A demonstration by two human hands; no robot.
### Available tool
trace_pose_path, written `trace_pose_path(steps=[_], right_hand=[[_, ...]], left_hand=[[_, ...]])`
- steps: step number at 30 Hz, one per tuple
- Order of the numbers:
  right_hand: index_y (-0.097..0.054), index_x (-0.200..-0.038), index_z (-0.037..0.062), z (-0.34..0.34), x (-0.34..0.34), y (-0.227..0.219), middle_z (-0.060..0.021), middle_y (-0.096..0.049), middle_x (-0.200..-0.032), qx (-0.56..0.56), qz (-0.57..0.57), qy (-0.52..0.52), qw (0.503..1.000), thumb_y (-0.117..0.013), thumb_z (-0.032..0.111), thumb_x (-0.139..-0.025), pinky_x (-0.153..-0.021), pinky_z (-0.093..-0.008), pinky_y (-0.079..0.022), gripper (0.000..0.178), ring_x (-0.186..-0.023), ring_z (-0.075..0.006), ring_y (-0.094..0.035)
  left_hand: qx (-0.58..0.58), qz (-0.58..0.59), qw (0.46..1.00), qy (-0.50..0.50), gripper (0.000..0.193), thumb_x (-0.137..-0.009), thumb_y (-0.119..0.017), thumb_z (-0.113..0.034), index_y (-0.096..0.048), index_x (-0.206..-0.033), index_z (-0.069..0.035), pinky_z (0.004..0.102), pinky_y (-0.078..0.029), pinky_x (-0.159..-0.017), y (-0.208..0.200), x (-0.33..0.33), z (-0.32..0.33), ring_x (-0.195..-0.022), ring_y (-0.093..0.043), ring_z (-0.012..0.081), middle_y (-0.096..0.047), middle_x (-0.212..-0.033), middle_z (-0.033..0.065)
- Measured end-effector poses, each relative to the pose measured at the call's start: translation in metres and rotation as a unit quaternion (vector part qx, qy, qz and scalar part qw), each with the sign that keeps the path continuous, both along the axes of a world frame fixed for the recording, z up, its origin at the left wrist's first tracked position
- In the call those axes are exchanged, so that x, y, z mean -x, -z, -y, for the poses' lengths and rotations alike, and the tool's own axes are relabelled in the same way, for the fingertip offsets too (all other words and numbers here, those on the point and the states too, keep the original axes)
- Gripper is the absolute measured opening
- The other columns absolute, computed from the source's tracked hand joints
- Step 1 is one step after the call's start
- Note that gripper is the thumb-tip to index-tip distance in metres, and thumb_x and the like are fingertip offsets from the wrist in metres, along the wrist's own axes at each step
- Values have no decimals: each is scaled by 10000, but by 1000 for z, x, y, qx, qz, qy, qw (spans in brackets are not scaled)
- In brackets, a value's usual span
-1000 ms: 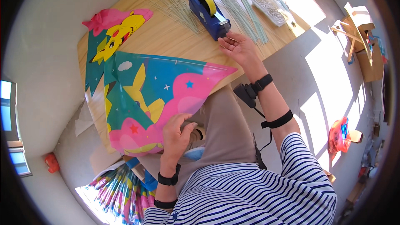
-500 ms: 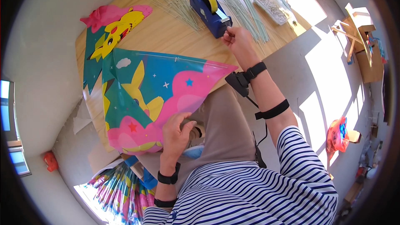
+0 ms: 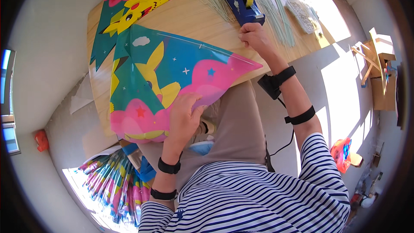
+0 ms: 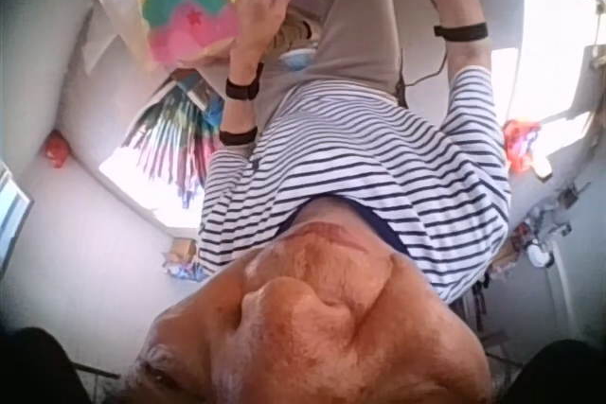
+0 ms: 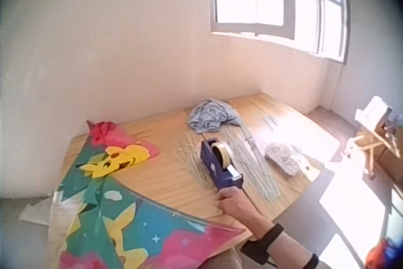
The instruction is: Assemble a kite by inserting supports and securing with tape.
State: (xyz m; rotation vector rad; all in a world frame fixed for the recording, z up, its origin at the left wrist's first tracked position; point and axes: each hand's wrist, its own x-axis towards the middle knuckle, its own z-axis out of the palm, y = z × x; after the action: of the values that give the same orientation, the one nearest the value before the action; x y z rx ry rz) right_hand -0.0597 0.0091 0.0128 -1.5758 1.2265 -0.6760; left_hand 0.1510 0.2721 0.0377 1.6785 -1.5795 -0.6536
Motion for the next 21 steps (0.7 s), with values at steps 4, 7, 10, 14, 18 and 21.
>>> trace_pose_path(steps=[4, 7, 10, 14, 18, 21], right_hand=[[-681, -784, 35, 7, -58, 9, -153, -661, -804, 226, -145, -221, 938, -620, 76, -753, -664, -410, -502, 80, -743, -332, -630], [-710, -792, 49, 13, -83, 15, -194, -693, -884, 242, -234, -277, 900, -595, 104, -739, -737, -470, -522, 137, -839, -404, -654], [-722, -809, 52, 11, -101, 12, -196, -700, -903, 214, -296, -306, 879, -588, 116, -753, -762, -484, -528, 159, -881, -407, -664], [-733, -860, 48, 17, -111, 13, -202, -708, -940, 206, -350, -326, 854, -593, 129, -768, -793, -481, -535, 186, -932, -405, -671], [-678, -727, 49, 20, -111, 24, -173, -674, -834, 235, -324, -292, 869, -596, 109, -717, -704, -472, -509, 102, -829, -397, -641], [-685, -736, 52, 22, -112, 27, -176, -677, -838, 226, -340, -287, 867, -604, 128, -713, -710, -471, -511, 112, -832, -399, -643]], left_hand=[[33, 76, 996, 26, 336, -755, -750, -49, -663, -1075, 7, 420, -472, -962, -4, 1, 30, -1136, -584, 350, -664, -1152, 168], [62, 119, 990, 38, 368, -731, -762, -78, -654, -1071, 11, 458, -431, -1005, 4, 0, 45, -1178, -545, 372, -640, -1192, 169], [64, 144, 986, 46, 382, -714, -771, -100, -646, -1058, 9, 487, -394, -1026, 16, -3, 54, -1195, -522, 376, -621, -1211, 164], [62, 156, 984, 63, 389, -710, -779, -117, -640, -1051, 10, 510, -377, -1036, 27, -4, 69, -1207, -516, 374, -610, -1222, 164], [55, 150, 985, 71, 383, -720, -782, -121, -640, -1050, 10, 532, -368, -1049, 35, -2, 84, -1234, -505, 371, -592, -1268, 169], [74, 157, 983, 57, 394, -696, -779, -127, -636, -1036, 12, 478, -388, -1037, 38, -1, 93, -1232, -508, 383, -602, -1269, 188]])
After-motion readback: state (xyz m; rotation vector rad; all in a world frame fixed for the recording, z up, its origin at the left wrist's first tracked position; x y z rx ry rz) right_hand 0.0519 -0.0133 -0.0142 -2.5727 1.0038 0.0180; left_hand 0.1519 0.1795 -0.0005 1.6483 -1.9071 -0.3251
